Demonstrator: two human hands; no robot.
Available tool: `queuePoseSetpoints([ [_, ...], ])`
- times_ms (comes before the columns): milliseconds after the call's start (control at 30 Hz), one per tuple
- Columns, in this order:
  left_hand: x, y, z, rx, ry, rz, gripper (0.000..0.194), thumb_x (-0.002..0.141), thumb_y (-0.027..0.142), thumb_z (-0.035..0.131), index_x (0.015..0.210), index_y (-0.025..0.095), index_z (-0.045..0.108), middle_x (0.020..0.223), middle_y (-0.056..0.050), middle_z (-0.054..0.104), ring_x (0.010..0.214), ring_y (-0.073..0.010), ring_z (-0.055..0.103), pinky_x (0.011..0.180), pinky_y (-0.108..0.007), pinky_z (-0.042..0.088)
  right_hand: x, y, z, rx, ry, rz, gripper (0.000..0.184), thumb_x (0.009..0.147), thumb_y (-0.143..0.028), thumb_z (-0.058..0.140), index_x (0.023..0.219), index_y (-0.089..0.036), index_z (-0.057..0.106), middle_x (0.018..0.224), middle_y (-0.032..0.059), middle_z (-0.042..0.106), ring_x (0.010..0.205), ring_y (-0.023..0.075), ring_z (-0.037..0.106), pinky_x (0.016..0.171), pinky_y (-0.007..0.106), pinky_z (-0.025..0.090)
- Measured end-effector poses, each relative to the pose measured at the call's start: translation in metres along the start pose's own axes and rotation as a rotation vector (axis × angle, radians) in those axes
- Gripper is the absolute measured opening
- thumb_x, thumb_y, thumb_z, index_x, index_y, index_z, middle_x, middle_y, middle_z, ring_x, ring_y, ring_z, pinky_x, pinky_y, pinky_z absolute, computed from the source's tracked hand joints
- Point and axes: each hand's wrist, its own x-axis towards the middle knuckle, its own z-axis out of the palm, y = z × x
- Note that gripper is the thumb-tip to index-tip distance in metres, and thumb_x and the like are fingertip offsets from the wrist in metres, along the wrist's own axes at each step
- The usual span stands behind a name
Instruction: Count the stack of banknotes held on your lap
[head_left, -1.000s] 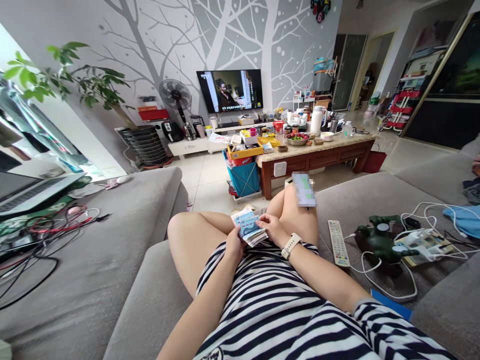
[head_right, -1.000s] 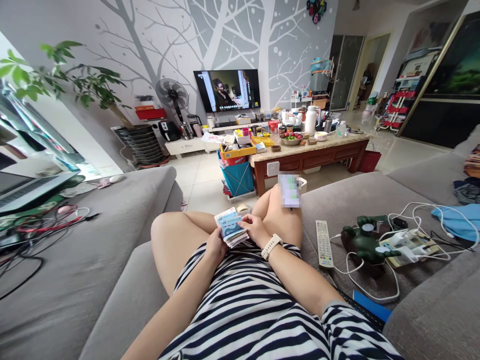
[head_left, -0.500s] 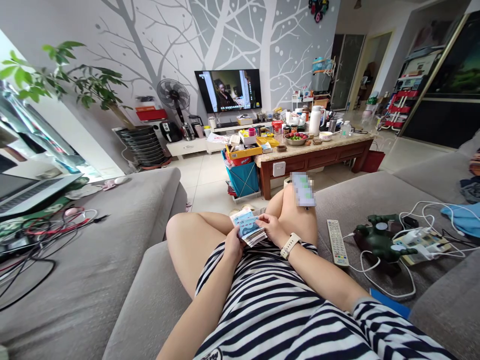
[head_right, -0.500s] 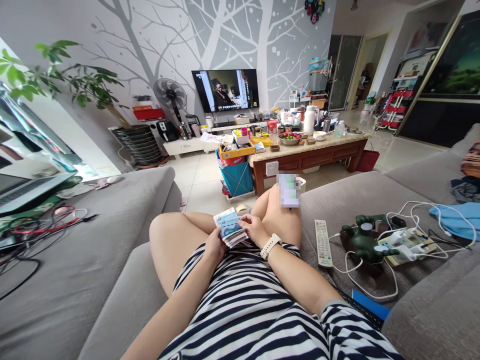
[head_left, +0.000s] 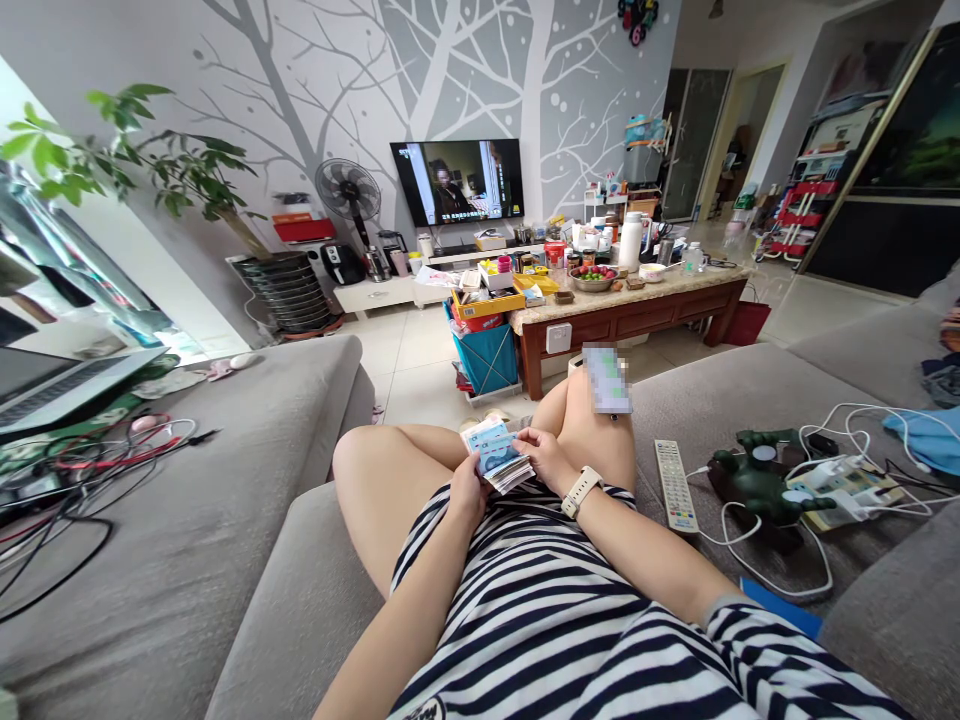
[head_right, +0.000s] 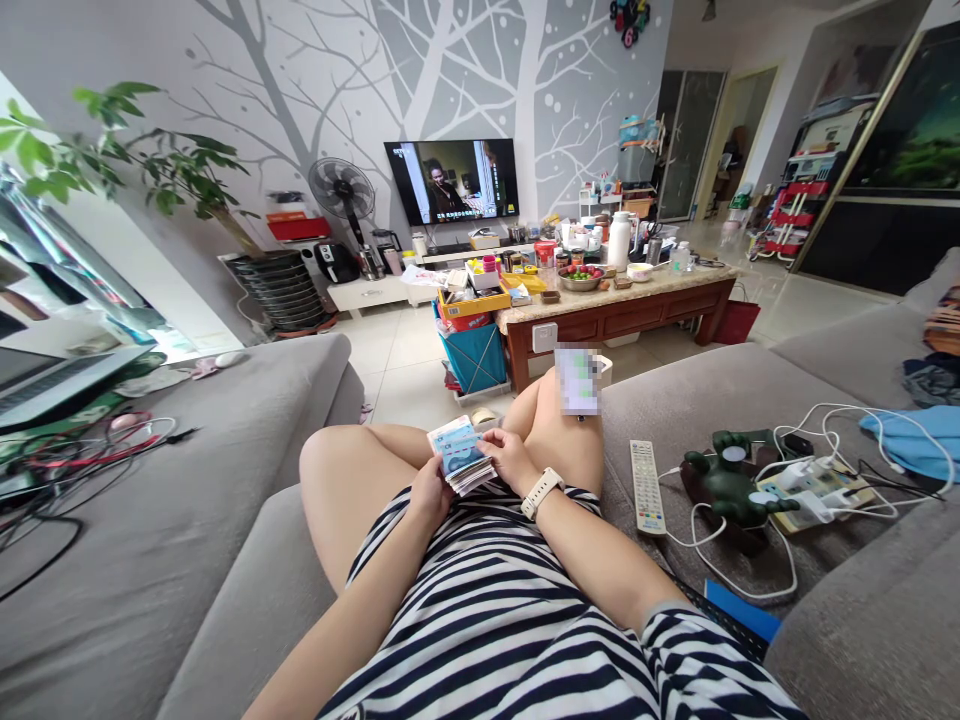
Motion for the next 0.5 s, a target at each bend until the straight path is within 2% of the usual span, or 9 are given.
queuePoseSetpoints([
  [367, 0.0014, -0.0024, -0.0023, -0.018, -0.052, 0.027, 0.032, 0.085, 0.017, 0.048, 0.108, 0.007, 0.067, 0.091, -0.014, 0.073, 0.085, -0.0255, 0.07, 0.074, -0.036, 0.058, 0.0003, 0.0006, 0.0003, 0.022, 0.0, 0.002, 0.025, 0.071, -0.04, 0.065, 0.079, -0.018, 0.058, 0.072, 0.0013, 0.059, 0.075, 0.0185, 0.053, 0.07, 0.03, 0.042],
  [500, 0.0042, -0.0043, -0.0045, -0.014, -0.03, 0.023, 0.032, 0.086, 0.018, 0.048, 0.108, 0.007, 0.067, 0.091, -0.015, 0.073, 0.084, -0.0252, 0.07, 0.074, -0.036, 0.058, 0.0004, 0.0009, -0.0005, 0.016, -0.005, -0.001, 0.025, 0.072, -0.041, 0.065, 0.079, -0.018, 0.058, 0.072, 0.0013, 0.06, 0.075, 0.0184, 0.053, 0.07, 0.03, 0.042],
])
